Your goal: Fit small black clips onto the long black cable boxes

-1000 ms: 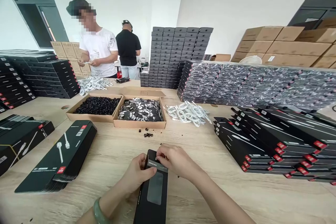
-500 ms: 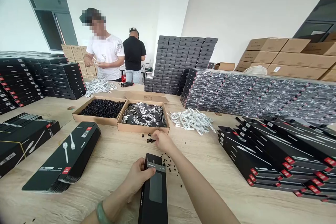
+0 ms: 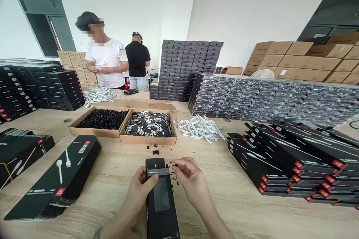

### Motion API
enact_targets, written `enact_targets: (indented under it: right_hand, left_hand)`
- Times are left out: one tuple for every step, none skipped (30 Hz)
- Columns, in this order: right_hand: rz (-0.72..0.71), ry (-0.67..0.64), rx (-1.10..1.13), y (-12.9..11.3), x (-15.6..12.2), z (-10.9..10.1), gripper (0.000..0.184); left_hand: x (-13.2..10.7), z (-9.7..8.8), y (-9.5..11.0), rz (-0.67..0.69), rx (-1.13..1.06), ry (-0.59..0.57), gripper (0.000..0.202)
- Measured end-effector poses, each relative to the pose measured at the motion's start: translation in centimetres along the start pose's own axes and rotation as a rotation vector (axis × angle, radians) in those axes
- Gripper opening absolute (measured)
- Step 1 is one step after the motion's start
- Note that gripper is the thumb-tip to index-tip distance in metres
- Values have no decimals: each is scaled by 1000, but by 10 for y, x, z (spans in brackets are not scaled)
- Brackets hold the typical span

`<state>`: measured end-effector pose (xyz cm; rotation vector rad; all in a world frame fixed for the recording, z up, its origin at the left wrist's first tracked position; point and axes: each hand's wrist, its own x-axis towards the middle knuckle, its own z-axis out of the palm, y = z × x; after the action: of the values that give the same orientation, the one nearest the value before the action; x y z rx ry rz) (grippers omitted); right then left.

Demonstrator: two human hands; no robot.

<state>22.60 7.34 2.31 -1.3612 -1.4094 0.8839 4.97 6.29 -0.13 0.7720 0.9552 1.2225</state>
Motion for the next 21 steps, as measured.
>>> enact_targets:
  right_hand:
    - [-7, 18, 40, -3, -4, 0, 39]
    - [-12, 26, 69, -7, -6, 1, 39]
    - [-13, 29, 84, -10, -7, 0, 38]
    - [-8, 26, 91, -15, -8, 0, 38]
    - [5, 15, 94, -19, -8, -1, 38]
    - [24, 0, 100, -24, -8, -1, 37]
    - [47, -17, 123, -29, -7, -2, 38]
    - [70, -36, 163, -34, -6, -3, 37]
    - [87, -58, 206, -40, -5, -3, 37]
    - [96, -80, 240, -45, -3, -2, 37]
    - [97, -95, 261, -50, -1, -1, 37]
    - [94, -111, 269, -55, 1, 1, 37]
    - [88, -129, 269, -59, 3, 4, 37]
    - [81, -150, 263, -62, 5, 7, 38]
    - [70, -175, 252, -64, 6, 10, 37]
    - [56, -201, 239, -66, 8, 14, 35]
    - [36, -223, 223, -67, 9, 18, 32]
    - [12, -233, 204, -67, 10, 21, 29]
    - [-12, -236, 175, -67, 10, 24, 26]
    - [-35, -229, 135, -67, 10, 26, 23]
    - [-56, -216, 87, -67, 10, 28, 21]
  left_hand:
    - [-2, 1, 1, 12, -1, -1, 40]
    - [-3, 2, 2, 24, -1, -1, 40]
    - [-5, 3, 4, 37, 1, 2, 40]
    - [-7, 4, 5, 50, 4, 7, 40]
    - [-8, 4, 6, 64, 7, 15, 41]
    - [-10, 5, 8, 77, 7, 24, 41]
    - [-11, 4, 9, 87, 4, 33, 40]
    - [-11, 4, 11, 95, -5, 42, 39]
    - [-11, 2, 13, 98, -20, 50, 38]
    - [-11, 1, 15, 99, -38, 56, 36]
    - [-9, -1, 17, 98, -59, 61, 34]
    - [-8, -3, 19, 94, -77, 63, 33]
    - [-6, -4, 20, 89, -92, 65, 32]
    - [-5, -5, 21, 85, -102, 63, 31]
    - [-3, -6, 22, 84, -107, 60, 32]
    - [-2, -6, 22, 87, -108, 57, 33]
    - [-2, -5, 22, 93, -106, 55, 34]
    - [-2, -4, 22, 102, -104, 55, 36]
    - [-3, -3, 23, 114, -101, 57, 37]
    - [-4, -2, 23, 126, -95, 54, 37]
    - [-5, 0, 23, 136, -89, 51, 38]
